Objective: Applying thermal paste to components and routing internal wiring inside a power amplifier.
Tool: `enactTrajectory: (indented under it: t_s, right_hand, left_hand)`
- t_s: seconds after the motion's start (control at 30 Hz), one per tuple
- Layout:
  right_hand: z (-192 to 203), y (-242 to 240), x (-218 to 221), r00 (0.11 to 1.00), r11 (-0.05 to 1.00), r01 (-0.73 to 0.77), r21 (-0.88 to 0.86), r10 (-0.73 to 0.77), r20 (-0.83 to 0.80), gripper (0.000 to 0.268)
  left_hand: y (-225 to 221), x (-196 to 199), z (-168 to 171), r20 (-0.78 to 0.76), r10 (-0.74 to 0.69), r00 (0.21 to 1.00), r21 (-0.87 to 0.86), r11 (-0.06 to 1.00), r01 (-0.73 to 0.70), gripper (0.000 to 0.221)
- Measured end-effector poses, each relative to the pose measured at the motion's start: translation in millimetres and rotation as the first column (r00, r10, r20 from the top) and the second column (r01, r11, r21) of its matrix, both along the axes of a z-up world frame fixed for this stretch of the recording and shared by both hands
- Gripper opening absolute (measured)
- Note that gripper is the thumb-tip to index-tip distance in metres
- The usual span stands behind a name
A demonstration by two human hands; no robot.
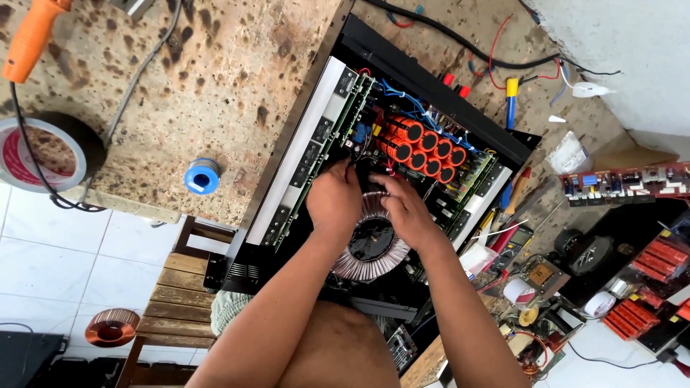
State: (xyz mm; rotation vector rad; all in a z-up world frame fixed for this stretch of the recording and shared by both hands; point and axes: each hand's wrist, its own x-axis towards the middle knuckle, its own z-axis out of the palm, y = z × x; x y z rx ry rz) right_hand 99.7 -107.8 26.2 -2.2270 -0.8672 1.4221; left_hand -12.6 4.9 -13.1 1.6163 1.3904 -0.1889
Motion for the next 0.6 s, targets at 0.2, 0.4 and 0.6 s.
enactTrajectory:
  t_s: [0.2, 0.4, 0.6]
  right_hand:
    - [-1.0, 3.0, 4.9, 0.999, 1.000, -0.024, -0.003, 0.024, -0.028, 0.059]
    - [3.6, 8.1, 6.1, 0.998, 0.997, -0.061, -0.056, 0.060, -0.011, 0.063]
    - [4.7, 8.8, 9.4, 0.996, 0.992, -0.085, -0.089, 0.085, -0.001, 0.064]
  left_hand:
    - [-1.9, 0.4, -1.4, 0.002, 0.010, 1.000, -0.011, 1.000, -0.010, 0.029]
    - [-2.6, -4.5, -7.5, 0.032, -0.001, 0.999, -0.006, 1.000, 0.001, 0.026]
    - [-3.3, 2.0, -11.7, 0.017, -0.067, 0.998, -0.039, 0.997, 0.067, 0.026]
